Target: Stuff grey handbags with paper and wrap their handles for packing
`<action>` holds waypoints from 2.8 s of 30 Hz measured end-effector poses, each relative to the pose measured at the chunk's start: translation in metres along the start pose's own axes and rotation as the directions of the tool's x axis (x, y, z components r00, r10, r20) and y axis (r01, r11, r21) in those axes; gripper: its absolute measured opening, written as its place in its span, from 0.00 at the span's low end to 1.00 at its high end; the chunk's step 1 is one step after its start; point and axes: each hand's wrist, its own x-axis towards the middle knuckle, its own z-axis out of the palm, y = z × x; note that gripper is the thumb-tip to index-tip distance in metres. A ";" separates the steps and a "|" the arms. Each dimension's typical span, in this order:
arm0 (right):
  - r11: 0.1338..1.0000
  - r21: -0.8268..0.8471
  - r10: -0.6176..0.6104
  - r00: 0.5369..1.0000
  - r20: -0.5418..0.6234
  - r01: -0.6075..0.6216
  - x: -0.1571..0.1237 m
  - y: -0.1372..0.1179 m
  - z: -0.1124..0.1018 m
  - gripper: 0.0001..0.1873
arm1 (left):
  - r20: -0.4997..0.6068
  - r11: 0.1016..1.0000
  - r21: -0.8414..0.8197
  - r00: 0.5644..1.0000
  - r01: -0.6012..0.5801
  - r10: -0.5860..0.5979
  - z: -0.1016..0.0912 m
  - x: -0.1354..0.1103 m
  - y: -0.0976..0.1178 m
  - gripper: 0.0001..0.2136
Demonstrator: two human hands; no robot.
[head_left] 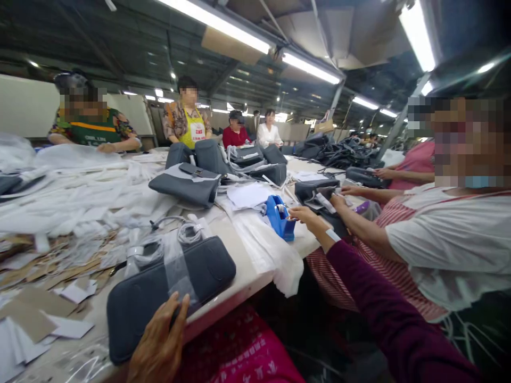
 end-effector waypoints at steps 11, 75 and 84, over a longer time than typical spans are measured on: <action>0.949 0.315 0.072 0.966 -0.248 0.010 -0.018 0.016 0.019 0.12 | -0.041 0.998 -0.066 0.999 -0.015 0.012 0.000 0.004 -0.001 0.30; 0.324 -0.387 -0.709 0.492 0.505 0.863 -0.084 -0.163 0.248 0.09 | 0.187 0.961 -0.151 0.962 0.230 -0.201 -0.020 0.003 0.018 0.25; 0.983 0.174 -0.121 0.919 0.376 0.058 -0.098 -0.037 0.198 0.29 | 0.015 0.658 -0.339 0.703 0.673 -0.711 -0.037 0.006 -0.034 0.28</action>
